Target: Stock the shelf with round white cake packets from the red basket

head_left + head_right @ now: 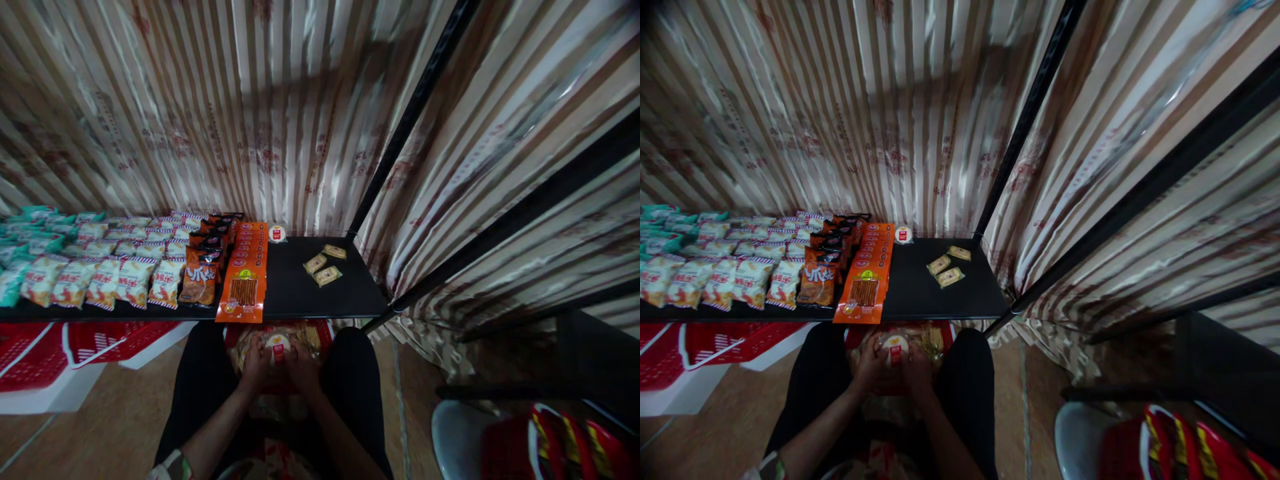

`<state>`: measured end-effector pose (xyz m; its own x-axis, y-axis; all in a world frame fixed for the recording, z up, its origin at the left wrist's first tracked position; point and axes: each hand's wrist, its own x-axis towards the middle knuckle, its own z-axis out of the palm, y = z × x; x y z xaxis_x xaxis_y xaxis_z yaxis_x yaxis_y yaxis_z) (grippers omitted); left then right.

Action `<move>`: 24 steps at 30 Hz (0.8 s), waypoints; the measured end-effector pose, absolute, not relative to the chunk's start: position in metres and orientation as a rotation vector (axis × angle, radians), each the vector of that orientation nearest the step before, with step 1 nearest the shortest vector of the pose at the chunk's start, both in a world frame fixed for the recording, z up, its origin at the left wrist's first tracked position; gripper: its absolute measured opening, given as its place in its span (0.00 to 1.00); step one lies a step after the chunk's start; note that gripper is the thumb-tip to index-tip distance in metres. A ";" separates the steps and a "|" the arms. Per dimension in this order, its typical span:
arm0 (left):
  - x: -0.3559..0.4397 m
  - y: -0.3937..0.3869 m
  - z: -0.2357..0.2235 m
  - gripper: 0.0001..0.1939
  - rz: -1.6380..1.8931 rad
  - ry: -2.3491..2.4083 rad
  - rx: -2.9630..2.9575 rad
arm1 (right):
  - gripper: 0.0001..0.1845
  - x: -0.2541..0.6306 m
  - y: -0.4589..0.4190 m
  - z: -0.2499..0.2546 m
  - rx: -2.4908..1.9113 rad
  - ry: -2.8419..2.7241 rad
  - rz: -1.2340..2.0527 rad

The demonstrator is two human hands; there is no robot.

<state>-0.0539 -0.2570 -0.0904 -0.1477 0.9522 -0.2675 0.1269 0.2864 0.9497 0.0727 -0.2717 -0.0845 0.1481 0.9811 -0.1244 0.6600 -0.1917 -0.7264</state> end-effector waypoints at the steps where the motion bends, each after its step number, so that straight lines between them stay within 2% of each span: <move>1: -0.053 -0.257 -0.091 0.17 1.021 1.505 1.013 | 0.16 0.074 -0.272 -0.084 -1.923 -1.533 0.835; 5: -0.050 -0.257 -0.083 0.12 1.002 1.462 0.977 | 0.13 0.080 -0.272 -0.081 -1.888 -1.394 0.908; 11: -0.047 -0.258 -0.048 0.04 0.888 1.641 1.238 | 0.13 0.086 -0.274 -0.076 -1.726 -1.223 1.060; 18: -0.042 -0.258 -0.030 0.04 0.816 1.827 1.411 | 0.15 0.090 -0.272 -0.061 -1.584 -1.140 1.101; 24: -0.037 -0.254 -0.018 0.13 0.937 1.746 1.252 | 0.14 0.096 -0.265 -0.049 -1.567 -1.132 1.071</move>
